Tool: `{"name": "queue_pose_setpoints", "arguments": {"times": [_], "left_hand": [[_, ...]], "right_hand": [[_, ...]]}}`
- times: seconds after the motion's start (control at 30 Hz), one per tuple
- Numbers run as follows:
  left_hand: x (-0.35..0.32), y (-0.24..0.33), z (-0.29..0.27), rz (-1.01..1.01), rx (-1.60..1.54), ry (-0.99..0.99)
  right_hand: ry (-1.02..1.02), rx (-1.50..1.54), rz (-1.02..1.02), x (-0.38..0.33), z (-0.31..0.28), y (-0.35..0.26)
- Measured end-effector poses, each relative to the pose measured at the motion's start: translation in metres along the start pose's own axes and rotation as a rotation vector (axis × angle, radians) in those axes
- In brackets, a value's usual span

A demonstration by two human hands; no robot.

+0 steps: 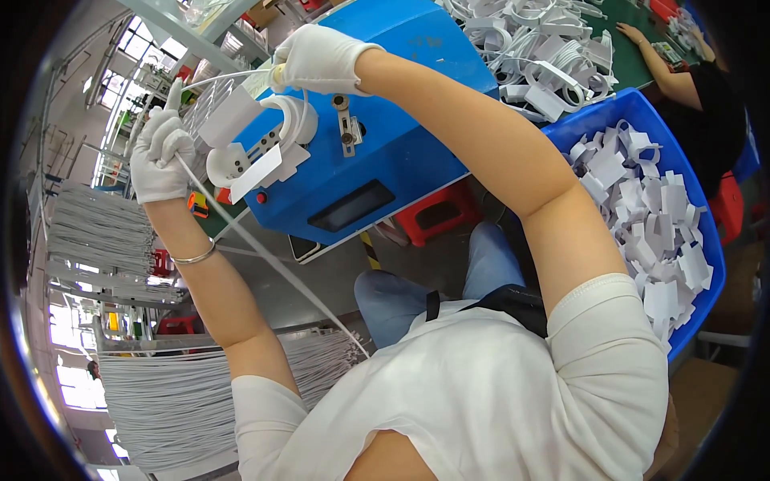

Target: Use a benchtop machine to process electrical cable segments and organize the finished parts into bins.

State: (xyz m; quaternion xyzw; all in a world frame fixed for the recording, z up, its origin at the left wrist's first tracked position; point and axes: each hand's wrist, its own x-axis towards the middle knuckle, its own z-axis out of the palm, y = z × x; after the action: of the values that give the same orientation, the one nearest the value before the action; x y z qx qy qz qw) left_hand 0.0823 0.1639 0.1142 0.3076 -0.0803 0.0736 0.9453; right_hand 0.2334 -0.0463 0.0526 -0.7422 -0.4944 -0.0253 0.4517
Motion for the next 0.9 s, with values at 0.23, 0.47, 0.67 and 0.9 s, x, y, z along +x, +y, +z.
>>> {"name": "queue_pose_setpoints", "arguments": {"times": [0.23, 0.47, 0.67, 0.9], "left_hand": [[-0.008, -0.004, -0.004, 0.026, 0.024, -0.021], [-0.021, 0.011, -0.03, 0.11, -0.056, 0.059], [-0.048, 0.004, -0.064, 0.116, -0.132, 0.051], [-0.012, 0.02, -0.04, 0.095, -0.035, -0.028]], "right_hand": [[-0.015, 0.137, 0.091, 0.002, 0.006, 0.006], [-0.097, 0.117, -0.043, 0.022, 0.016, 0.005], [-0.045, 0.335, 0.118, 0.007, 0.001, 0.001], [-0.172, 0.212, 0.153, 0.004, -0.002, -0.01]]}}
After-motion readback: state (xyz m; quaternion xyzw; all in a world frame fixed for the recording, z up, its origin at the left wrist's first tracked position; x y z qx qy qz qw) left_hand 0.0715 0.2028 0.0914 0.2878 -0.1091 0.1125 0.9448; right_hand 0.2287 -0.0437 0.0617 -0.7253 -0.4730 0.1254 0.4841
